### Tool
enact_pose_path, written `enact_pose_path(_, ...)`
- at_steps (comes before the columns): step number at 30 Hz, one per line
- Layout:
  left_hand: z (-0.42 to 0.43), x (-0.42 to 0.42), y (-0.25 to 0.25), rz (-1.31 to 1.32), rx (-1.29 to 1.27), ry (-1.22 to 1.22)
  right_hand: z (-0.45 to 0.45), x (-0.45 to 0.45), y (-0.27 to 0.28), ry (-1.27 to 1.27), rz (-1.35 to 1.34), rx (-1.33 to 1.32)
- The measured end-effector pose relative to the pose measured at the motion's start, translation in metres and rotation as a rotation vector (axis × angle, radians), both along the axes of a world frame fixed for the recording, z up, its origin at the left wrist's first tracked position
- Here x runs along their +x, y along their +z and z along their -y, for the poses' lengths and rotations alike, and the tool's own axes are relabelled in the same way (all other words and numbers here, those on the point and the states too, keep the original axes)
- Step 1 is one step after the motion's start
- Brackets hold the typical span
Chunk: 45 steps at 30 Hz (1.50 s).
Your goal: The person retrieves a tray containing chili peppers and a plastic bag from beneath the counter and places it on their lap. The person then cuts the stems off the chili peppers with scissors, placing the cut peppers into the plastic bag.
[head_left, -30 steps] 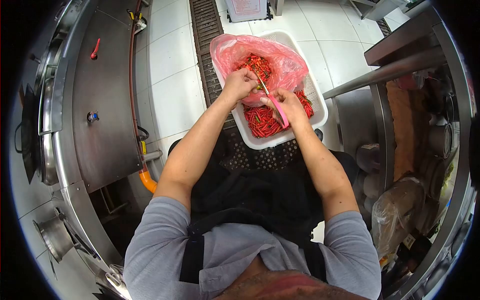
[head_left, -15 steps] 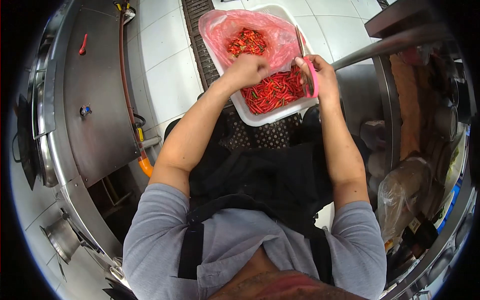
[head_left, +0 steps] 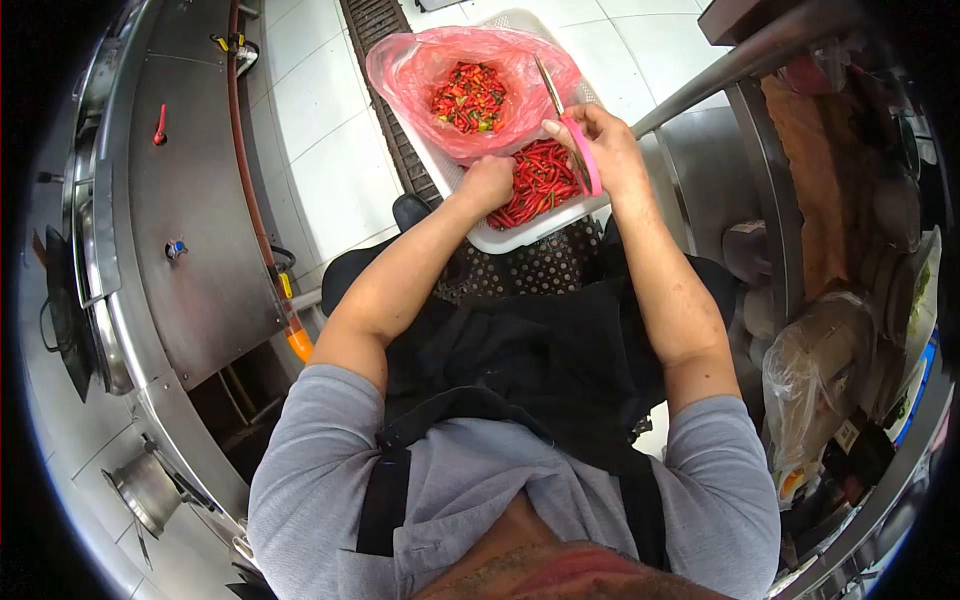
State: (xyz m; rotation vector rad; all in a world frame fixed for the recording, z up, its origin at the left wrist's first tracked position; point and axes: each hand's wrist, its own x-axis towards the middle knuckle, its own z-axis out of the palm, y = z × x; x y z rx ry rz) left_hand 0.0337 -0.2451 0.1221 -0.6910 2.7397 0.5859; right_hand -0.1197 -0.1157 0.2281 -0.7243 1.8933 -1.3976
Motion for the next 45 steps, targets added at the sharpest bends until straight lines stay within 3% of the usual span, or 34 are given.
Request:
enact_pose_path(4,0.008,-0.007,0.028,-0.071,0.032,-0.019,0.0,-0.003,-0.005,-0.011,0.017,0.008)
enact_pose_path(6,0.007,-0.007,0.057,-0.143,0.313,0.07,-0.001,-0.001,0.0,-0.029,0.098,-0.005)
enact_pose_path(7,0.013,-0.007,0.064,-0.146,0.311,0.071,0.0,0.001,0.003,-0.045,0.183,-0.017)
enact_pose_path(11,0.05,0.001,0.08,-0.398,0.614,0.398,0.006,0.009,-0.013,0.005,0.275,-0.084)
enact_pose_path(16,0.072,0.008,0.107,-0.558,0.754,0.704,0.013,0.032,-0.015,0.1,0.343,0.001)
enact_pose_path(27,0.077,0.013,0.083,-0.722,0.794,0.727,0.036,0.049,-0.022,0.142,0.323,0.048)
enact_pose_path(29,0.086,0.016,0.066,-0.682,0.383,0.651,0.038,0.051,-0.027,0.137,0.318,0.032)
enact_pose_path(36,0.083,0.011,0.066,-0.69,0.369,0.681,0.036,0.049,-0.026,0.157,0.284,0.072)
enact_pose_path(42,0.07,0.005,0.081,-0.751,0.576,0.712,0.036,0.056,-0.026,0.149,0.288,0.016)
enact_pose_path(44,0.062,0.004,0.086,-0.707,0.84,0.595,0.036,0.053,-0.03,0.134,0.274,-0.007)
enact_pose_path(45,0.058,0.003,0.089,-0.704,0.841,0.593,0.037,0.052,-0.031,0.12,0.26,-0.031)
